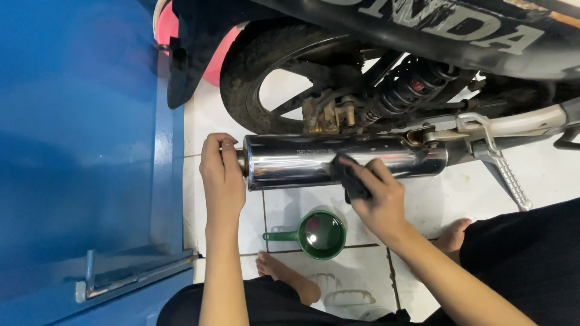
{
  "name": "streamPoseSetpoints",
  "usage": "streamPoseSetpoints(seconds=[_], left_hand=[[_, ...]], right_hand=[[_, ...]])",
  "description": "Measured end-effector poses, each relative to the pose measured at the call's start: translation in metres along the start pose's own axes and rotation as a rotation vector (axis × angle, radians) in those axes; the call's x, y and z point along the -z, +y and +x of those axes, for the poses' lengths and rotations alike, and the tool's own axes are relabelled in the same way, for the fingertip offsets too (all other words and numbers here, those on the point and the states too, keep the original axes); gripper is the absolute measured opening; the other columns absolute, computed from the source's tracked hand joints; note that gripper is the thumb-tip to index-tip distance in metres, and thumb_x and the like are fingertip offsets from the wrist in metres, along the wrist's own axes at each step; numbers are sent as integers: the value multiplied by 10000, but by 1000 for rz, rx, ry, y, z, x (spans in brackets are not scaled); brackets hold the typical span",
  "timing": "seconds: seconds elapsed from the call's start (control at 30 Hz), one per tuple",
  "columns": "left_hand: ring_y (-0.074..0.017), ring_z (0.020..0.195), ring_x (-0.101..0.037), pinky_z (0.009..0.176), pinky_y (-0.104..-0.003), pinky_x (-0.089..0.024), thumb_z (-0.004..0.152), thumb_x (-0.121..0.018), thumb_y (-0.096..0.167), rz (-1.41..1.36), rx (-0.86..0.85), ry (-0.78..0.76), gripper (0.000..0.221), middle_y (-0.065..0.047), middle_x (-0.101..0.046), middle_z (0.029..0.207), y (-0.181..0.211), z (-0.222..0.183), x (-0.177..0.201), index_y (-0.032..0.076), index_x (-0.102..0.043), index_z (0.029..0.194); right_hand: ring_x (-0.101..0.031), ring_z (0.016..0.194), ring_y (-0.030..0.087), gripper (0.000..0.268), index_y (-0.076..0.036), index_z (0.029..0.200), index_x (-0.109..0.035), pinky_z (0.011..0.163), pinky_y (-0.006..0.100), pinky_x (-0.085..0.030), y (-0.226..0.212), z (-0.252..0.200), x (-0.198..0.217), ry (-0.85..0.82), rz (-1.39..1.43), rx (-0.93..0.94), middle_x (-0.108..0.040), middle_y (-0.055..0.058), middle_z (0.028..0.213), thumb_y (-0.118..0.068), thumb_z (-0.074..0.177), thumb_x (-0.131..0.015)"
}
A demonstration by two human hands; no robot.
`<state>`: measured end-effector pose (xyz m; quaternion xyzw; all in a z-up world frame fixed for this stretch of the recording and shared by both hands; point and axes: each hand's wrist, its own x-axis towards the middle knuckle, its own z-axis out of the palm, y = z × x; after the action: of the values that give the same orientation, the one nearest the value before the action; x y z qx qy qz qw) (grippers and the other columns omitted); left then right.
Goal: The person sits on the floor and scrubs a motorcycle exhaust pipe with a black cloth. They repeatedly spray a cleaning liquid from a bottle onto the exhaust and continue scrubbing the surface.
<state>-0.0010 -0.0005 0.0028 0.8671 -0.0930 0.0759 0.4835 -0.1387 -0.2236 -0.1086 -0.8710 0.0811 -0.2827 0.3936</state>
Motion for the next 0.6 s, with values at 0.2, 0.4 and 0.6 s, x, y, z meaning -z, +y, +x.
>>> streamPoseSetpoints(seconds=[0.2,0.4,0.6], left_hand=[[-273,988,-478,926,-403,-370,1096,-480,121,174,-500,394,119,-70,-446,1053,9,-11,5,51,-554,1034],[-182,498,-520,482,-323,-364,1100,-388,387,-240,-1031,116,581,-18,-528,580,24,-98,-43,130,-541,602],[-312,751,-619,779,-440,-482,980,-485,444,115,-897,-993,488,-103,-656,849,-56,-199,-126,40,-690,801]], right_hand=[[-648,630,270,403,-211,1177,-789,621,334,-558,-32,6,-6,-109,30,53,-640,31,812,-104,797,-707],[-499,742,221,491,-56,1279,-665,682,297,-437,-13,21,24,-127,65,96,-430,68,898,34,810,-553],[-594,709,155,532,-200,1355,-662,642,280,-560,-11,12,22,-301,57,276,-530,43,1023,-23,855,-616]])
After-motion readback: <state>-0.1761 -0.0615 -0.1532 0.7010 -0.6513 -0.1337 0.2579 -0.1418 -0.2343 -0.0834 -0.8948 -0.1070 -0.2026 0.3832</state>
